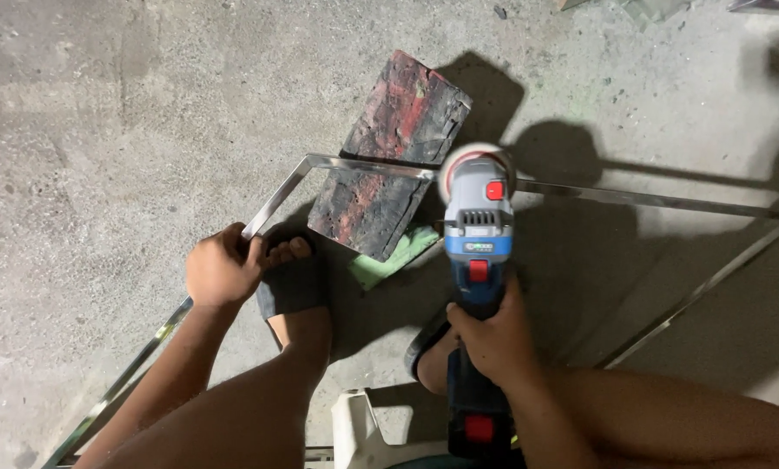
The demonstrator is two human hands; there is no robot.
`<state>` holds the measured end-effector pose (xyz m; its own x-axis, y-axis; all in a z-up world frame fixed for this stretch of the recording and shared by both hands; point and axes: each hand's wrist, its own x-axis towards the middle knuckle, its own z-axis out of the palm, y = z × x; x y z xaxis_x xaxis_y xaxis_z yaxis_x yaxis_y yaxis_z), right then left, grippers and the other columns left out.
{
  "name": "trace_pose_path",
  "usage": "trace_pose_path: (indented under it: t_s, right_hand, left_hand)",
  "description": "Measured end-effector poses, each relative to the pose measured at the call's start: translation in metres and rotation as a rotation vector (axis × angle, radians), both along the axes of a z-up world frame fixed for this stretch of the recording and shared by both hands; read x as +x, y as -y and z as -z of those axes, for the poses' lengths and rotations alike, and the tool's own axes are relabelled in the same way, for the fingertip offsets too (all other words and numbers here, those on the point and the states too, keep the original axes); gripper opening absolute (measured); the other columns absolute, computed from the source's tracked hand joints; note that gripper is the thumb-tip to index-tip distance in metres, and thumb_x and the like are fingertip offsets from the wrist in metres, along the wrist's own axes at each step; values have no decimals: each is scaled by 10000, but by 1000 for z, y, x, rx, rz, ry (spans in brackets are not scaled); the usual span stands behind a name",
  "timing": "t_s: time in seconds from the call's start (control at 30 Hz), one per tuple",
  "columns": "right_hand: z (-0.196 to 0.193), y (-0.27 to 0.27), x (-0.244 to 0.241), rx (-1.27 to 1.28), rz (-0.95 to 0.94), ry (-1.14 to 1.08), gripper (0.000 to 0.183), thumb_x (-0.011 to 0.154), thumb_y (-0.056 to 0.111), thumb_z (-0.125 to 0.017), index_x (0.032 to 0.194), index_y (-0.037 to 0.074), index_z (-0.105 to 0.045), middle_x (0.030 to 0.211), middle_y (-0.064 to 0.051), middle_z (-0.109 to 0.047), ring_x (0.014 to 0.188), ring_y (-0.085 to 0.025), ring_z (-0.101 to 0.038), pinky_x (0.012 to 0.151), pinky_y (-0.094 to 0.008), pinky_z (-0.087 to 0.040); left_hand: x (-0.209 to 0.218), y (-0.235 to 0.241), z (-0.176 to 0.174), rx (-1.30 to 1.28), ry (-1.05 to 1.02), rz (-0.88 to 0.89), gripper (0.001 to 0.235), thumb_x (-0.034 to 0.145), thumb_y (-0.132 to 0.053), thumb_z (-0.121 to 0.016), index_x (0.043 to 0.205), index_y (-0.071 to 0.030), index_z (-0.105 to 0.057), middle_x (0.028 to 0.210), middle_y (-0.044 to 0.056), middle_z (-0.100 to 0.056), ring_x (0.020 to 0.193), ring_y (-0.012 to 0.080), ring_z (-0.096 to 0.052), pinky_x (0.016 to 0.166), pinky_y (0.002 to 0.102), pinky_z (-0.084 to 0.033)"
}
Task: Grinding the edges and joints of a rectangular metal frame using a handheld angle grinder.
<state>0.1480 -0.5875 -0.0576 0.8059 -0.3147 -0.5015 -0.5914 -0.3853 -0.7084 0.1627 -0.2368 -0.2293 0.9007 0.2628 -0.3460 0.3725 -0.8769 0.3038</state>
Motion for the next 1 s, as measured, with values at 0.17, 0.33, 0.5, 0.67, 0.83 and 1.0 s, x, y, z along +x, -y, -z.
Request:
trace_pose_path:
  t_s: [0.17, 0.33, 0.5, 0.67, 0.83, 1.0]
  right_hand:
    - [16, 17, -10, -103, 22, -50, 385, 701, 88, -772, 1041, 82, -591, 751, -104, -622, 720, -249, -695, 741, -415, -522]
    - [7, 13, -9, -115, 142, -118, 358, 749, 143, -793, 992, 79, -537, 602, -97, -647, 550, -241, -692, 643, -379, -540]
    - [18, 21, -8, -78, 63, -49, 272, 746, 69, -775, 926, 63, -571, 580, -126, -664, 556, -265, -697, 629, -407, -555]
    - [5, -1, -9, -94, -22, -56, 404, 683, 88, -770, 1041, 62, -584, 814, -153, -634, 856, -307, -670, 802, -477, -492]
    - [9, 8, -14, -67, 15, -23, 424, 703, 76, -752, 1083, 63, -564, 870, -126, -596, 895, -286, -618, 836, -487, -453]
    - [8, 17, -8, -100, 40, -18, 359, 753, 78, -748, 1033, 68, -524, 595, -80, -620, 557, -258, -697, 689, -418, -549]
  left_hand:
    - [3, 3, -10, -10, -10, -4, 288, 879, -432, -636, 926, -164, -728, 740, 101, -717, 791, 387, -726, 708, 487, -573]
    - [1, -1, -6, -24, 18, 1, 279, 871, -440, -638, 920, -181, -728, 745, 84, -719, 791, 377, -725, 705, 484, -575]
    - [1, 2, -6, -32, 45, -20, 265, 874, -401, -653, 893, -145, -719, 725, 103, -708, 775, 400, -716, 688, 489, -566]
    - [0, 3, -5, -31, 40, -11, 261, 885, -389, -647, 893, -137, -715, 721, 120, -703, 778, 409, -712, 695, 501, -558]
    - [0, 0, 0, -8, 19, -14, 267, 875, -428, -640, 840, -170, -700, 689, 88, -689, 767, 387, -712, 688, 483, -556]
    - [2, 1, -6, -14, 30, -11, 276, 874, -427, -643, 841, -161, -706, 697, 101, -694, 768, 391, -715, 690, 481, -558]
